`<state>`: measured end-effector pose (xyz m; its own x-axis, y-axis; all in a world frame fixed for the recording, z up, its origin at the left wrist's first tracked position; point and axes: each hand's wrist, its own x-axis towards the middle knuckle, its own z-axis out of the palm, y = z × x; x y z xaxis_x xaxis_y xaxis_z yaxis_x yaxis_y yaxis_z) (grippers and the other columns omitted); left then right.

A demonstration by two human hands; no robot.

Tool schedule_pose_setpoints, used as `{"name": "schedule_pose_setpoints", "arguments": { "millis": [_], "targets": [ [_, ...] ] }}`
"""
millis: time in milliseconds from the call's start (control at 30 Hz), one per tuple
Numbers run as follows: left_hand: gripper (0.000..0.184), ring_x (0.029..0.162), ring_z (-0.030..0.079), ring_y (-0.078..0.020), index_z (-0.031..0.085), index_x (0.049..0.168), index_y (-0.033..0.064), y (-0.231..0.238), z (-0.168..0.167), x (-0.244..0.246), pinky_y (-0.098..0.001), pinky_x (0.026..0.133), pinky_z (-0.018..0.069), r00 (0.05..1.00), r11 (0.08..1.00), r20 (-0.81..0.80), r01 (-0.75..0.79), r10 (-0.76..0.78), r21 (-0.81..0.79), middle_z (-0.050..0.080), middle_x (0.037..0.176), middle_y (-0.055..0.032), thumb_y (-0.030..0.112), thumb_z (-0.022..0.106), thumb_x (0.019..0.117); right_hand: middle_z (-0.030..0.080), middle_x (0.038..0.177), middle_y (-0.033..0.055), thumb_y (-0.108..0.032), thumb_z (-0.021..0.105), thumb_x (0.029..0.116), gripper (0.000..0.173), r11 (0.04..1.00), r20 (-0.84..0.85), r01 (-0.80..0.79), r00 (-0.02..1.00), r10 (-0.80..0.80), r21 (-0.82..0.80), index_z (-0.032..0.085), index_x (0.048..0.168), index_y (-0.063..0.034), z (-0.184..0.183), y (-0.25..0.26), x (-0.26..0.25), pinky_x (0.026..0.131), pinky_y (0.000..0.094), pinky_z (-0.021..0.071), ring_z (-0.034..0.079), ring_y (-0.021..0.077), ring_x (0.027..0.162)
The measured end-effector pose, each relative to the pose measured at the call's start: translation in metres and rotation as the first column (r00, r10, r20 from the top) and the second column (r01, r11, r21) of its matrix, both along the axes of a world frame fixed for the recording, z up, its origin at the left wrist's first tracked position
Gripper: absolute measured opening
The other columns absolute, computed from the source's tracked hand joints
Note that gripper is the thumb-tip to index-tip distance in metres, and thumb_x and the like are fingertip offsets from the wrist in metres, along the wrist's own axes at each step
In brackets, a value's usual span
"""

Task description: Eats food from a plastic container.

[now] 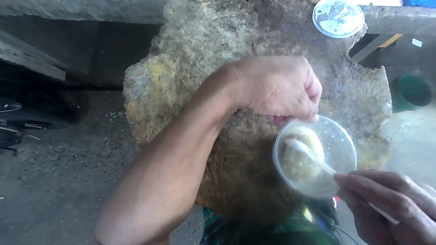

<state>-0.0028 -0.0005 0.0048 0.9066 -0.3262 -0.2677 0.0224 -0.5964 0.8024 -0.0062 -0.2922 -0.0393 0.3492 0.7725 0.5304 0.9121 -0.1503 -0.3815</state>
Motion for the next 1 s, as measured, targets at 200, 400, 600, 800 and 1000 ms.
{"name": "schedule_pose_setpoints", "arguments": {
  "millis": [200, 400, 600, 800, 1000],
  "targets": [
    [0.018, 0.057, 0.063, -0.0049, 0.076, 0.089, 0.0147, 0.000, -0.001, 0.001, -0.0223, 0.051, 0.0535, 1.000, 1.000, 0.000, -0.005, 0.005, 0.000, 0.069, 0.068, 0.0032, 0.026, 0.067, 0.0996, 0.064, 0.080, -0.0084, -0.030, 0.047, 0.1107, 0.026, 0.940, -0.300, 0.309, 0.919, -0.256, 0.142, 0.066, 0.112, -0.0117, -0.005, 0.005, 0.003, 0.054, 0.0125, 0.0480, 0.055, -0.0061, 0.061],
    [0.019, 0.057, 0.062, -0.0036, 0.076, 0.090, 0.0160, 0.001, -0.001, 0.002, -0.0211, 0.051, 0.0519, 1.000, 1.000, 0.016, 0.008, -0.008, 0.025, 0.069, 0.069, 0.0046, 0.028, 0.066, 0.1002, 0.063, 0.090, -0.0073, -0.039, 0.049, 0.1088, 0.028, 0.983, -0.144, 0.163, 0.978, -0.150, 0.086, 0.064, 0.109, -0.0151, 0.011, -0.010, 0.003, 0.065, 0.0092, 0.0496, 0.060, -0.0063, 0.074],
    [0.019, 0.058, 0.064, -0.0045, 0.076, 0.092, 0.0160, 0.000, -0.001, 0.001, -0.0224, 0.052, 0.0536, 1.000, 0.999, 0.006, -0.004, 0.004, 0.039, 0.069, 0.069, 0.0038, 0.029, 0.066, 0.1003, 0.061, 0.093, 0.0038, -0.023, 0.061, 0.1020, 0.014, 0.999, -0.094, -0.036, 0.995, 0.038, 0.020, 0.066, 0.103, -0.0102, 0.017, -0.014, 0.003, 0.072, 0.0139, 0.0484, 0.060, 0.0054, 0.083],
    [0.019, 0.058, 0.063, -0.0046, 0.076, 0.091, 0.0152, -0.001, -0.001, 0.000, -0.0213, 0.052, 0.0527, 1.000, 1.000, 0.008, -0.006, 0.006, 0.027, 0.069, 0.070, 0.0032, 0.027, 0.066, 0.1001, 0.062, 0.096, 0.0074, -0.021, 0.057, 0.1049, 0.018, 0.975, 0.016, -0.138, 0.990, 0.143, -0.173, 0.066, 0.117, -0.0108, 0.028, -0.013, 0.006, 0.070, 0.0222, 0.0486, 0.060, 0.0137, 0.083],
    [0.019, 0.057, 0.063, -0.0045, 0.076, 0.090, 0.0155, -0.001, -0.001, 0.000, -0.0217, 0.051, 0.0528, 1.000, 0.999, 0.015, 0.003, -0.004, 0.046, 0.069, 0.069, 0.0040, 0.029, 0.066, 0.1004, 0.062, 0.096, 0.0098, -0.019, 0.054, 0.1060, 0.021, 0.954, 0.067, -0.109, 0.989, 0.133, -0.279, 0.066, 0.121, -0.0100, 0.033, -0.017, 0.006, 0.067, 0.0266, 0.0469, 0.059, 0.0176, 0.080]
  ]
}}
